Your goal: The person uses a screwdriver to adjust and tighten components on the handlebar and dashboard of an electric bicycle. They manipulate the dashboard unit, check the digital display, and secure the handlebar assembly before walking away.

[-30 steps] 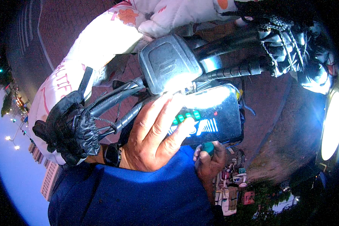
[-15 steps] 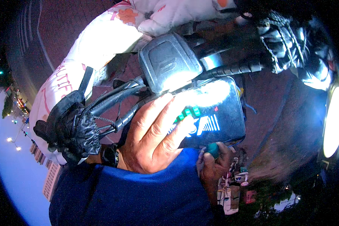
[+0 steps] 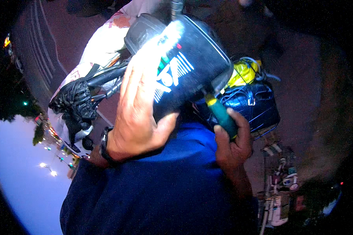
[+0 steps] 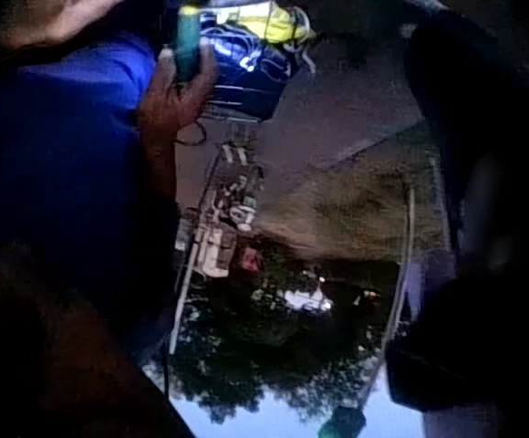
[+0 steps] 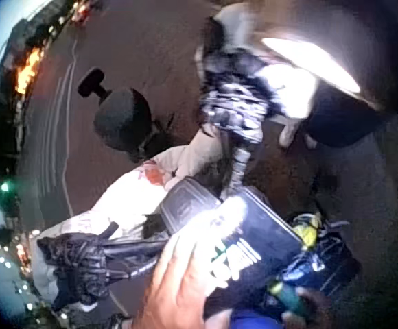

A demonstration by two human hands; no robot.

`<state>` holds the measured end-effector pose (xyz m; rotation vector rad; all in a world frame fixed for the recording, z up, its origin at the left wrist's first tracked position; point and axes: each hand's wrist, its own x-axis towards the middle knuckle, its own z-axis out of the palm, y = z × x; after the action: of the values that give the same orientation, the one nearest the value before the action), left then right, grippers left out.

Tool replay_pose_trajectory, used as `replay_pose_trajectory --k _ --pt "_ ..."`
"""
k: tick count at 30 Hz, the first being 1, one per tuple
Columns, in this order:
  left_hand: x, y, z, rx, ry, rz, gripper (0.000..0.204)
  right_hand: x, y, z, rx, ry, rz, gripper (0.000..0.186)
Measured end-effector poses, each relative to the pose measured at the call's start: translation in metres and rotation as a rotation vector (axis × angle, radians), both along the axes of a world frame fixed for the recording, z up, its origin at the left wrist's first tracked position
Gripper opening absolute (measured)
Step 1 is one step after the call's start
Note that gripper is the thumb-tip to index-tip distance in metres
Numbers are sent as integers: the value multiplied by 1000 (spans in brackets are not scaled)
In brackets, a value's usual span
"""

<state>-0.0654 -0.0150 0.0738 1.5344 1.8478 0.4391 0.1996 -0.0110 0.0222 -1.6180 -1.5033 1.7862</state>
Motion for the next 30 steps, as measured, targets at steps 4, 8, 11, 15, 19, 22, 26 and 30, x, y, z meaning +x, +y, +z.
replay_pose_trajectory --k 4,8,11,15,19,22,26,30 --pt "-1 -3 -8 65 146 -15 97 -13 13 -9 403 10 142 41" --pt "6 -8 -8 23 139 -7 95 -7 18 -18 515 95 139 39" --pt "8 -8 -4 -42 128 40 95 -4 25 -24 505 195 75 36" --pt "9 -2 0 -170 54 129 98 -6 25 -30 386 280 -44 34" --pt "5 -5 -3 -104 -85 96 101 -8 22 -33 518 264 -31 32" --pt "7 -2 -1 -131 -96 112 101 -7 27 -34 551 290 -14 31" --pt "14 -3 -1 -158 -268 204 102 -2 33 -34 464 343 17 29" --pt "14 0 0 -197 -316 219 101 -2 30 -31 242 413 -32 29"
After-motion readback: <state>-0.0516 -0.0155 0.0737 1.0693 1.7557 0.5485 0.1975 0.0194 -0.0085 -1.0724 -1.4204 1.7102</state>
